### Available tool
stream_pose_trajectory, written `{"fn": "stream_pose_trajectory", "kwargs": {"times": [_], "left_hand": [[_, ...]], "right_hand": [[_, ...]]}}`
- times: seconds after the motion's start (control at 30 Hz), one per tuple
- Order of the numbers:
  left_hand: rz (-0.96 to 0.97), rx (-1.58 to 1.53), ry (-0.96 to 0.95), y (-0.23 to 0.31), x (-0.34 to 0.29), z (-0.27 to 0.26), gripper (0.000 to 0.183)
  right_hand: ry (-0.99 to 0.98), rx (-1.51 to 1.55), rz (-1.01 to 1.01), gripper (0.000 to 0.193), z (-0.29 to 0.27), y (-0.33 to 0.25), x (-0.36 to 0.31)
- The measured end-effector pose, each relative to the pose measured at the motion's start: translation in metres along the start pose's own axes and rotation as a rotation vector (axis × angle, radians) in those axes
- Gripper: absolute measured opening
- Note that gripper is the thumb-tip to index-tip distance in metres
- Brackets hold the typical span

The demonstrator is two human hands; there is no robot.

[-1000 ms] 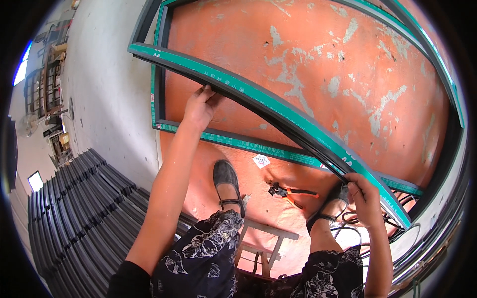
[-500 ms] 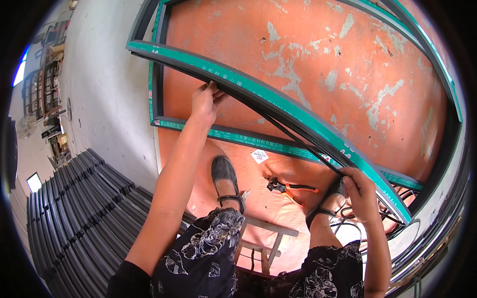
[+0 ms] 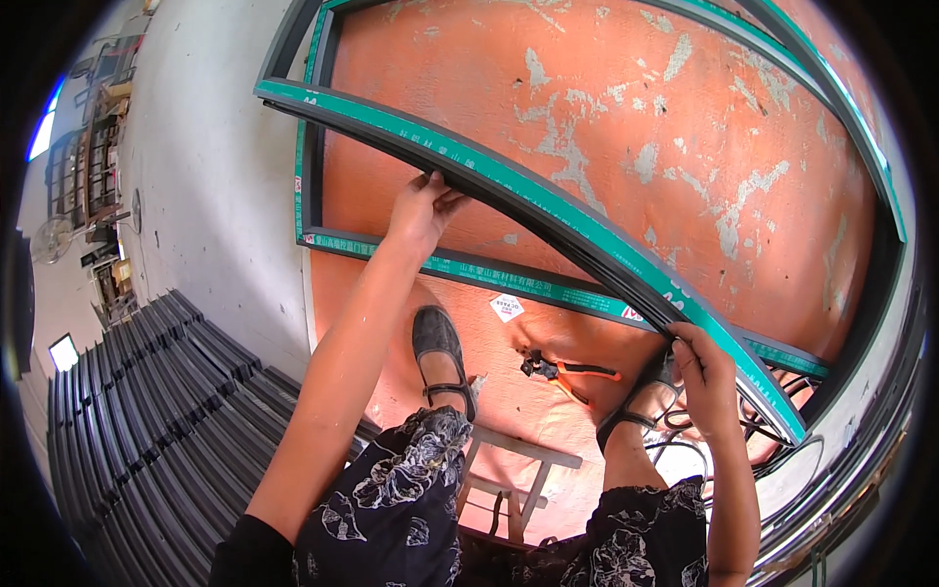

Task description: The person installs a black rubber seal into a metal window frame. They press the rubber strip into the frame grooves by hand and use a pair of pliers to cut the seal to the correct length.

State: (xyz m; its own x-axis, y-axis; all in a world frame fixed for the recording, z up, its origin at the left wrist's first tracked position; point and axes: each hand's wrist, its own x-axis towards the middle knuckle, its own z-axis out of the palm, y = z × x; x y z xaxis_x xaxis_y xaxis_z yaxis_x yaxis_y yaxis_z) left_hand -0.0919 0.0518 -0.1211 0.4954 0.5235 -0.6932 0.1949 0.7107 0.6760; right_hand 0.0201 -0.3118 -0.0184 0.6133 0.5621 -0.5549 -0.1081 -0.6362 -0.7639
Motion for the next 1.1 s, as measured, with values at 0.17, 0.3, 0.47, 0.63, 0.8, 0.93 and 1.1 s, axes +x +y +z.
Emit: {"fn": "stream_pose_trajectory", "kwargs": {"times": [0.17, 0.3, 0.47, 0.63, 0.8, 0.93, 1.1], "left_hand": [[-0.054, 0.073, 0.029, 0.003, 0.003, 0.001, 0.021], [-0.077, -0.121, -0.076, -0.006, -0.005, 0.000, 0.020], [-0.036, 0.083, 0.051, -0.004, 0.002, 0.005, 0.020], [-0.071, 0.002, -0.048, -0.011, -0.011, 0.006, 0.020], [-0.046, 0.198, 0.052, -0.014, -0.012, 0.024, 0.022], [-0.049, -0.022, -0.108, -0.023, -0.018, 0.013, 0.024], [-0.009, 0.134, 0.052, -0.028, -0.019, 0.030, 0.022]], "right_hand": [[-0.002, -0.019, 0.007, 0.019, 0.000, 0.000, 0.000], [-0.005, -0.016, -0.001, 0.019, -0.002, 0.003, 0.000], [-0.036, -0.011, -0.006, 0.019, -0.001, 0.000, 0.000], [-0.017, -0.013, -0.041, 0.018, -0.001, -0.002, 0.000], [-0.029, 0.001, -0.001, 0.018, -0.003, -0.001, 0.000], [-0.046, -0.014, 0.007, 0.018, -0.003, -0.001, 0.000], [-0.068, -0.016, -0.010, 0.019, 0.000, 0.003, 0.002]]}}
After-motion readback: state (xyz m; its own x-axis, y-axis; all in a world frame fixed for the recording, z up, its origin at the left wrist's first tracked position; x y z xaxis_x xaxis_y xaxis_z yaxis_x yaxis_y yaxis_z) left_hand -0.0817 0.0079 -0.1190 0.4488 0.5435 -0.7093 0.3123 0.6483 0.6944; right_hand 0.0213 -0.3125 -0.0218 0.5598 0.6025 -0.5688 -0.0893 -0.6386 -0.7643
